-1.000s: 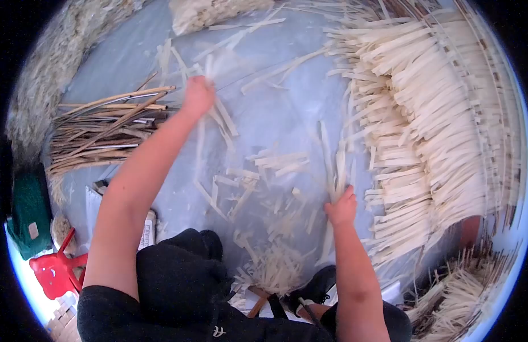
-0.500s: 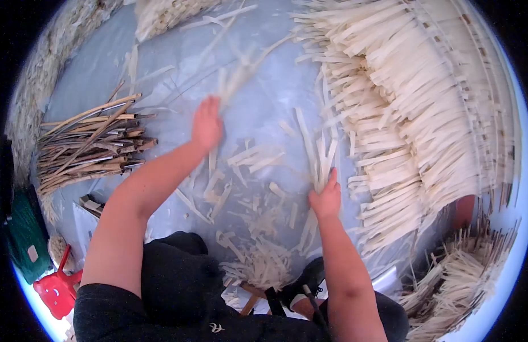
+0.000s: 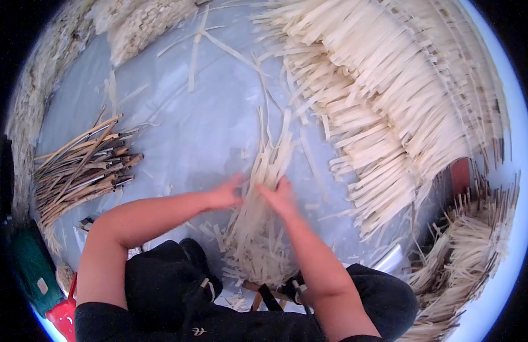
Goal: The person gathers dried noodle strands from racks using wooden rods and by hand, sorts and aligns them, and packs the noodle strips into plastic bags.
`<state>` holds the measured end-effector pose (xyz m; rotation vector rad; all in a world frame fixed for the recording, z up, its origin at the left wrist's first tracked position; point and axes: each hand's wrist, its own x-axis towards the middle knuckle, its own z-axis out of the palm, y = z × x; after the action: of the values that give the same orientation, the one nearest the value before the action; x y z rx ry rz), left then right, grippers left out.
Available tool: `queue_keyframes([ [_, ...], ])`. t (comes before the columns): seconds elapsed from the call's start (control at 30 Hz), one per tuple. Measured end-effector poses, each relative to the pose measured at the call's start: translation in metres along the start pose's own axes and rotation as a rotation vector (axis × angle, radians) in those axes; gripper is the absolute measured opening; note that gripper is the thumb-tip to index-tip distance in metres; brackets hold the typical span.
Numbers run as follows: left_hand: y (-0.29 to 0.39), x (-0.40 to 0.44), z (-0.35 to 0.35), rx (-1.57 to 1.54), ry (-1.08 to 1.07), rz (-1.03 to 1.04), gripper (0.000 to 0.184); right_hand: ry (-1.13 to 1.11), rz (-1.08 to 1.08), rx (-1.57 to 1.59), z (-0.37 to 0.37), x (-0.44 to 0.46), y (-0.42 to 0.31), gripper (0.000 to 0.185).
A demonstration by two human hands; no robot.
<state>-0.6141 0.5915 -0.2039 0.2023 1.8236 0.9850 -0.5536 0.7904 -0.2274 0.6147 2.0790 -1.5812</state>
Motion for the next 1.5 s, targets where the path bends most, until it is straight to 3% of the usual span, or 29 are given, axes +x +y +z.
queue_keyframes([
  [0.03, 0.000, 0.012, -0.013, 0.217, 0.138, -0.082, 0.069, 0.156, 0.097, -0.282, -0.015, -0.002, -0.012, 0.071],
  [0.07, -0.008, 0.020, -0.035, 0.240, 0.260, 0.096, 0.062, 0.311, 0.194, -0.562, -0.031, 0.000, -0.017, 0.071],
  [0.1, -0.014, 0.030, -0.057, 0.261, 0.380, 0.273, 0.055, 0.312, 0.201, -0.555, -0.048, 0.010, 0.001, 0.071],
  [0.17, 0.018, 0.046, -0.105, 0.484, 0.488, 0.400, 0.052, 0.362, 0.306, -0.268, -0.073, 0.039, 0.053, 0.066],
  [0.3, 0.083, 0.109, -0.152, 0.643, 0.610, 0.232, 0.057, 0.366, 0.268, -0.187, -0.082, 0.051, 0.073, 0.073],
  [0.37, 0.120, 0.144, -0.159, 0.518, 0.650, 0.046, 0.061, 0.264, 0.347, -0.345, -0.080, 0.040, 0.041, 0.081],
  [0.47, 0.105, 0.224, -0.165, 0.432, 0.656, -0.042, 0.064, 0.211, 0.369, -0.367, -0.084, 0.037, 0.028, 0.077],
  [0.5, 0.101, 0.229, -0.165, 0.432, 0.642, -0.034, 0.064, 0.222, 0.381, -0.365, -0.082, 0.033, 0.020, 0.077],
  [0.57, 0.083, 0.228, -0.175, 0.108, 0.621, 0.027, 0.060, 0.256, 0.345, -0.398, -0.073, 0.024, 0.009, 0.073],
  [0.63, 0.037, 0.241, -0.176, -0.217, 0.827, 0.112, 0.049, 0.283, 0.312, -0.407, -0.069, 0.026, 0.023, 0.071],
  [0.77, 0.021, 0.147, -0.124, 0.014, 0.608, 0.311, 0.039, 0.297, 0.257, -0.387, -0.070, 0.026, 0.031, 0.070],
  [0.83, 0.027, 0.112, -0.097, 0.081, 0.231, 0.151, 0.047, 0.271, 0.280, -0.361, -0.074, 0.025, 0.024, 0.070],
  [0.87, 0.040, 0.108, -0.094, 0.088, 0.233, 0.150, 0.047, 0.249, 0.301, -0.350, -0.076, 0.025, 0.021, 0.071],
  [0.93, 0.059, 0.102, -0.089, 0.365, 0.323, 0.014, 0.051, 0.258, 0.279, -0.359, -0.078, 0.027, 0.026, 0.071],
  [1.0, 0.051, 0.148, -0.098, 0.196, 0.730, 0.023, 0.063, 0.264, 0.263, -0.369, -0.078, 0.027, 0.027, 0.071],
  [1.07, 0.054, 0.199, -0.105, 0.316, 1.106, 0.113, 0.063, 0.239, 0.288, -0.350, -0.081, 0.025, 0.020, 0.071],
  [1.2, 0.094, 0.214, -0.092, 0.305, 0.951, -0.117, 0.065, 0.227, 0.301, -0.344, -0.081, 0.022, 0.018, 0.071],
  [1.3, 0.083, 0.231, -0.114, 0.166, 0.885, -0.007, 0.058, 0.220, 0.327, -0.339, -0.080, 0.023, 0.016, 0.072],
  [1.37, 0.075, 0.229, -0.137, -0.088, 0.954, -0.011, 0.038, 0.220, 0.319, -0.353, -0.079, 0.024, 0.019, 0.072],
  [1.43, 0.103, 0.177, -0.131, -0.495, 0.971, 0.312, 0.030, 0.222, 0.323, -0.351, -0.079, 0.024, 0.022, 0.072],
  [1.5, 0.105, 0.132, -0.120, -0.403, 0.888, 0.251, 0.029, 0.225, 0.317, -0.350, -0.077, 0.028, 0.027, 0.072],
])
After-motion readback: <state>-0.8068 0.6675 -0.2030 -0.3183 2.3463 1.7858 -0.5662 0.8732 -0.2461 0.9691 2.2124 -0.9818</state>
